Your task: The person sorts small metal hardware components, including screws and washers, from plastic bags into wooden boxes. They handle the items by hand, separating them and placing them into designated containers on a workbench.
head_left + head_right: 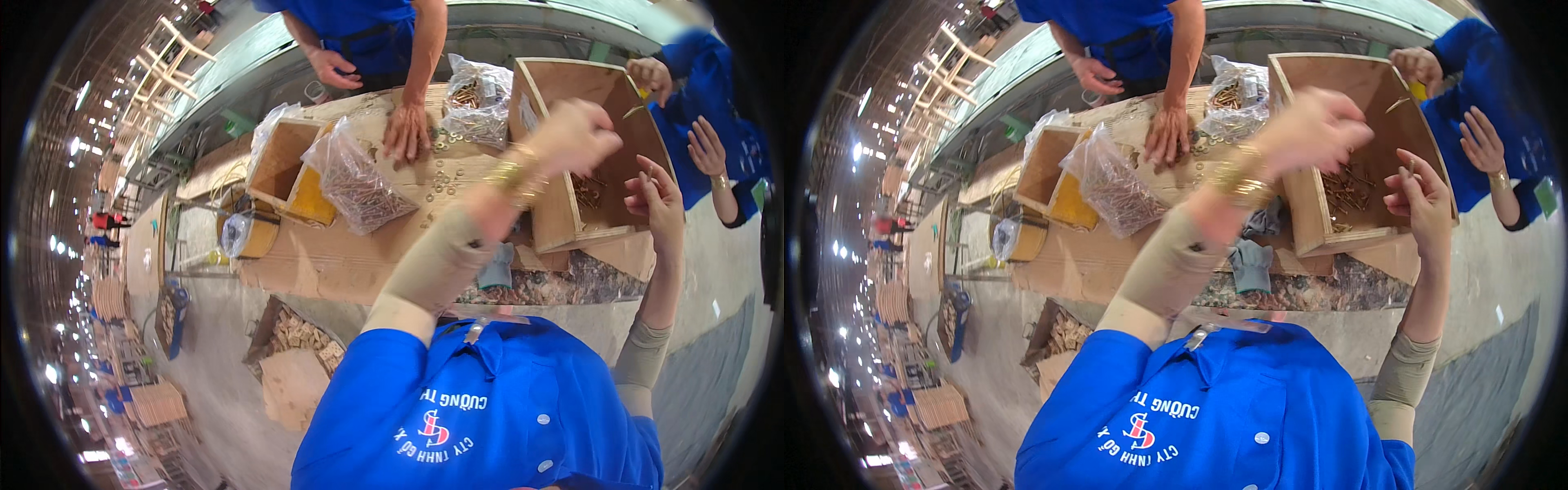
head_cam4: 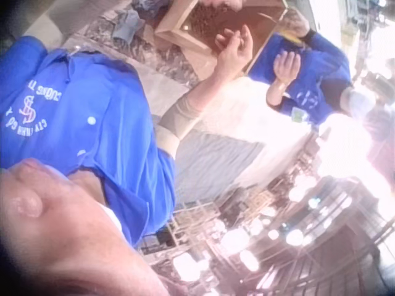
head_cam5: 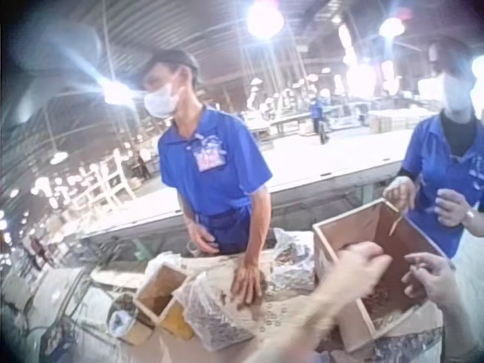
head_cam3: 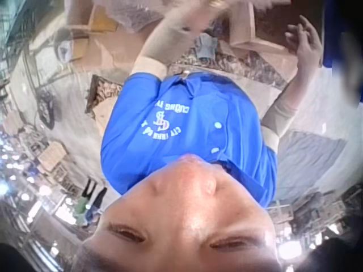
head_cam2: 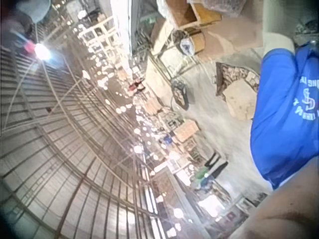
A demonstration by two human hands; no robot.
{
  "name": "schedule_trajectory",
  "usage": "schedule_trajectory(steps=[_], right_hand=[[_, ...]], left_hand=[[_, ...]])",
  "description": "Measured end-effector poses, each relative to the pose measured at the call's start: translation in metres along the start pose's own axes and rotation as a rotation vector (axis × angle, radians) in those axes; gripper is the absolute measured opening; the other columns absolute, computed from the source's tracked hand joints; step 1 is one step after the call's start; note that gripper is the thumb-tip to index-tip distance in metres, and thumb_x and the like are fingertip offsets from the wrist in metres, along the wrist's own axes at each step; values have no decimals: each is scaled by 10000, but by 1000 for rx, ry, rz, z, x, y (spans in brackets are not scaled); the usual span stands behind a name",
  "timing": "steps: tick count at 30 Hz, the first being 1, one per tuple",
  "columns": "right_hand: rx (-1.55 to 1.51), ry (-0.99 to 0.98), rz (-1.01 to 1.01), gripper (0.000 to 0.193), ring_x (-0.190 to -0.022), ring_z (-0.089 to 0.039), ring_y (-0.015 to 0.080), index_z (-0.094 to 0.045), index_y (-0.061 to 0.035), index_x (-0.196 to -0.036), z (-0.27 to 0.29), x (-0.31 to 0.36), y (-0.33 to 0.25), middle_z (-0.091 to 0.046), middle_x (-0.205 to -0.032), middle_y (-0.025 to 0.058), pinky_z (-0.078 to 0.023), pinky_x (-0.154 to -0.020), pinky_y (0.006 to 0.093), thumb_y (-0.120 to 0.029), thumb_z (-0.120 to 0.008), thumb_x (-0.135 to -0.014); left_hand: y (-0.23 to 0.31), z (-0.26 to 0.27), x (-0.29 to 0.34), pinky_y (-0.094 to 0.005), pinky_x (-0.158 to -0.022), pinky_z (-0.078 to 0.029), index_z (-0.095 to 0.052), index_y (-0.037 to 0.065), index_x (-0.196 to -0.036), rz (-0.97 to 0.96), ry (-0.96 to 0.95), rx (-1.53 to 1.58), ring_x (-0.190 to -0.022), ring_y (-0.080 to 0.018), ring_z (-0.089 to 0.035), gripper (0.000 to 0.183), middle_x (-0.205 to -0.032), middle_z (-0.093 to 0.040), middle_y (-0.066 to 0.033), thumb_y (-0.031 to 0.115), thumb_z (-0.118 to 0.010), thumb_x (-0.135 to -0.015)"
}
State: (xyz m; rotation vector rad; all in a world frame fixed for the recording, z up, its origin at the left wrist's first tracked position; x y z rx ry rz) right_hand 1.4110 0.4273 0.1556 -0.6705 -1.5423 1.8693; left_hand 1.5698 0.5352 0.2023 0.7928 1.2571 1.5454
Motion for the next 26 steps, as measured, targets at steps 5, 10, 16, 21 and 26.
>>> schedule_trajectory(steps=[5, 10, 16, 21, 26], right_hand=[[106, 46, 80, 217, -594, -525, 14, -588, -40, -1064, -5, 29, -14, -604, -798, 9, -431, -523, 147, -168, -553, -893], [205, 74, 346, 145, -640, -468, 30, -627, 5, -966, -55, 63, -65, -550, -750, -4, -383, -554, 173, -15, -572, -834], [391, -31, 450, 176, -604, -455, 94, -626, 3, -940, -103, 74, -69, -532, -725, 41, -357, -543, 206, 37, -590, -772], [372, -14, 391, 160, -604, -450, 92, -619, 4, -938, -106, 74, -55, -523, -714, 38, -355, -539, 213, 27, -580, -785], [325, 6, 303, 142, -604, -437, 91, -619, -5, -940, -100, 74, -42, -516, -718, 21, -354, -544, 215, 16, -557, -813]], left_hand=[[-55, 133, 59, -180, -467, -430, -622, 3, -945, 96, 298, 88, -540, -62, -543, 193, -677, -607, -35, 170, -590, -852], [-174, 156, 125, -193, -450, -417, -624, 9, -934, 416, 305, 136, -542, -69, -551, 182, -691, -611, -20, 160, -592, -837], [-265, 140, 155, -423, -718, -477, -618, -6, -896, 554, 323, -576, -790, -404, -582, 276, -789, -627, -173, 149, -638, -669], [-289, 148, 150, -433, -836, -444, -491, 32, -1067, 570, 472, -649, -972, -397, -520, 431, -1087, -478, -243, 99, -645, -669], [-309, 150, 137, -456, -893, -415, -417, 62, -1147, 616, 557, -588, -983, -471, -497, 546, -1224, -348, -254, 118, -678, -671]])
Point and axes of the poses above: each hand's wrist, its own x-axis away from the middle knuckle, its own z-axis out of the back of the hand, y = z × x, the point moved 8 cm from there along -x, towards the middle knuckle
